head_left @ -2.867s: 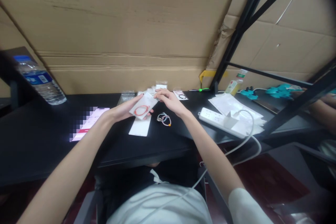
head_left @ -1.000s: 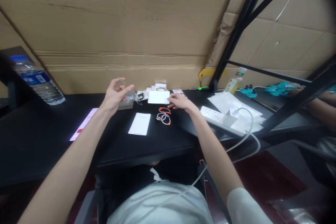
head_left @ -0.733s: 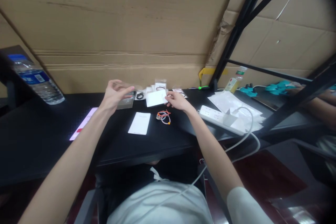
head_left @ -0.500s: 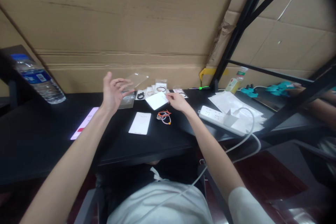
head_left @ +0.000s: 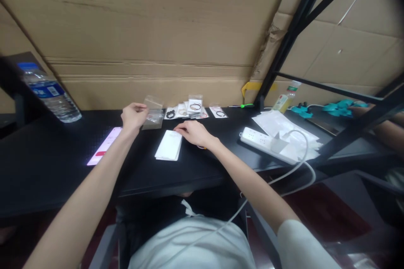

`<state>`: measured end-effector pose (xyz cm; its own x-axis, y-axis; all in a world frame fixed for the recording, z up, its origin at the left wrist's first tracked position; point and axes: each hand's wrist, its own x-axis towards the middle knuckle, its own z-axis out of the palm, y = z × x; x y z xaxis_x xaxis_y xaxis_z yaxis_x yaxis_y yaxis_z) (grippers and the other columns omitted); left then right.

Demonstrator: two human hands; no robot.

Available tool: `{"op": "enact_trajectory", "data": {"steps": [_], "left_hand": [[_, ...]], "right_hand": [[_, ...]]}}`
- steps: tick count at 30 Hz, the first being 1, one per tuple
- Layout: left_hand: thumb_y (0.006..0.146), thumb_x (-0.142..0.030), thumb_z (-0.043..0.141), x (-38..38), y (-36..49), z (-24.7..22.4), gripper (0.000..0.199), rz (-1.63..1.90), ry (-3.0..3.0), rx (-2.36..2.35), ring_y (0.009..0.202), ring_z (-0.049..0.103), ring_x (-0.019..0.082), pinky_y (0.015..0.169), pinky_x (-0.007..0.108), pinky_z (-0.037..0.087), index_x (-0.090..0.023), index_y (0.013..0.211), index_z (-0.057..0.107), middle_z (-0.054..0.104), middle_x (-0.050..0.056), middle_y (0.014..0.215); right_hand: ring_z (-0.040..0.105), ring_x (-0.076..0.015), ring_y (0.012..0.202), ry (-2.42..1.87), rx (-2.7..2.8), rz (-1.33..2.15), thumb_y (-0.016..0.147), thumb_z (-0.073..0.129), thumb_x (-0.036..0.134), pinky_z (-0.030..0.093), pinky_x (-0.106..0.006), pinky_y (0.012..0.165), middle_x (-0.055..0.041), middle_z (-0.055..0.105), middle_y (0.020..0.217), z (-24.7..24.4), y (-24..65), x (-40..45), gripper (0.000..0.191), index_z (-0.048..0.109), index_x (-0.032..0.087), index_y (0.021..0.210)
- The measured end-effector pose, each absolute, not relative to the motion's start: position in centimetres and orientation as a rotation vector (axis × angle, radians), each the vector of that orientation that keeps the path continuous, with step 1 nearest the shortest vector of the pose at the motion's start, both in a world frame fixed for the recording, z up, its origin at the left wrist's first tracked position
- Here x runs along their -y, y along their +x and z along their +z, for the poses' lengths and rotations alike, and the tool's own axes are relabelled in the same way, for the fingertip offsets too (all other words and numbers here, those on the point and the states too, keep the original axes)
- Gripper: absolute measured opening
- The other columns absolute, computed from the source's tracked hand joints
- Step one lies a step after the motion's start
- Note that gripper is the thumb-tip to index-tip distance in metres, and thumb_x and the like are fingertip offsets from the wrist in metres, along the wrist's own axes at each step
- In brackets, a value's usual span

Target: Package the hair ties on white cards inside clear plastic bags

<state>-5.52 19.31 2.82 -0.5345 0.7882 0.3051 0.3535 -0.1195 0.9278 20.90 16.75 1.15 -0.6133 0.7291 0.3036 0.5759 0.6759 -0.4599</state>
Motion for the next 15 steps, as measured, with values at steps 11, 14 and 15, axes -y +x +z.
{"op": "enact_trajectory", "data": {"steps": [11,14,15], "left_hand": [[0.072,-0.043,0.084,-18.75,-6.14,2.47,0.034,0.875,1.733,-2.382,0.117,0.070,0.048,0.096,0.057,0.056,-0.023,0.099,0.080,0.079,0.018,0.118],[0.074,-0.061,0.082,-18.72,-6.36,2.38,0.057,0.737,1.884,-2.378,0.118,0.069,0.050,0.094,0.058,0.056,-0.023,0.116,0.077,0.075,0.023,0.124],[0.069,-0.068,0.083,-18.79,-6.48,2.38,0.069,0.676,1.925,-2.350,0.117,0.069,0.050,0.094,0.057,0.056,-0.023,0.121,0.076,0.074,0.024,0.124]], "right_hand": [[0.069,-0.0211,0.100,-0.974,2.433,0.304,0.108,0.058,0.033,0.053,-0.038,0.096,-0.0103,0.065,0.128,1.23,21.36,-16.30,0.027,0.076,0.022,0.126],[0.069,-0.0208,0.101,-0.992,2.406,0.306,0.107,0.059,0.032,0.053,-0.037,0.094,-0.0108,0.063,0.129,1.54,21.55,-16.17,0.026,0.075,0.021,0.125],[0.069,-0.0211,0.102,-1.011,2.394,0.302,0.107,0.060,0.032,0.053,-0.036,0.093,-0.0110,0.063,0.129,1.64,21.66,-16.20,0.026,0.075,0.022,0.125]]}}
